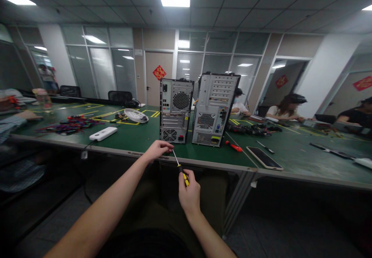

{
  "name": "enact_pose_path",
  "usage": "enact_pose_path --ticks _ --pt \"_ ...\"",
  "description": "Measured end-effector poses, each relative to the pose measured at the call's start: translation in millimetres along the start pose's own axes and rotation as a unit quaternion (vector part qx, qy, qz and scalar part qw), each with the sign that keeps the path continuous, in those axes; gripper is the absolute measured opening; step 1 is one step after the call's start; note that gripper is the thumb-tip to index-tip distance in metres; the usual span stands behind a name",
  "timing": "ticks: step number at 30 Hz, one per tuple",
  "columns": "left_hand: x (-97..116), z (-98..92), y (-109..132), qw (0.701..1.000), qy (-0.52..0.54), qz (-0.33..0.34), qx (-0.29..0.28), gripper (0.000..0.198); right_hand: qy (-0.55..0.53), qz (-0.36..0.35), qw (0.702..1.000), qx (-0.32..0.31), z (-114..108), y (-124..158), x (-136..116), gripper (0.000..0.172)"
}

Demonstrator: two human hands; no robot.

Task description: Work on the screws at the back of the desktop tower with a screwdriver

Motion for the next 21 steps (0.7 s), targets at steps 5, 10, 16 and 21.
enact_pose_path --ticks 5,10,16,21 --pt "-0.9 0.4 -0.4 1.000 -0.001 -0.005 -0.001 0.033 -0.007 0.007 1.000 0.001 0.6 -0.1 1.9 0.037" --pt "-1.9 -0.6 -0.8 1.000 -0.023 -0.002 0.003 0.034 -0.012 0.019 1.000 0.001 2.2 0.6 3.9 0.038" --pt "0.6 -0.8 1.1 0.999 -0.032 -0.003 0.009 0.036 -0.025 0.029 0.999 0.002 4.0 1.9 4.2 0.040" --pt "4.1 -0.8 3.8 0.999 -0.032 0.005 0.005 0.035 -0.026 0.042 0.999 0.002 4.0 2.0 3.3 0.041"
Point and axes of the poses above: each hand's wrist, its own y-axis away from the middle knuckle, its own z-axis out of the palm, x = y × z, the point moved 4 cm from there along -y, towards the middle knuckle, and after that the axes turned 10 degrees about -z, right-handed, at the moved point
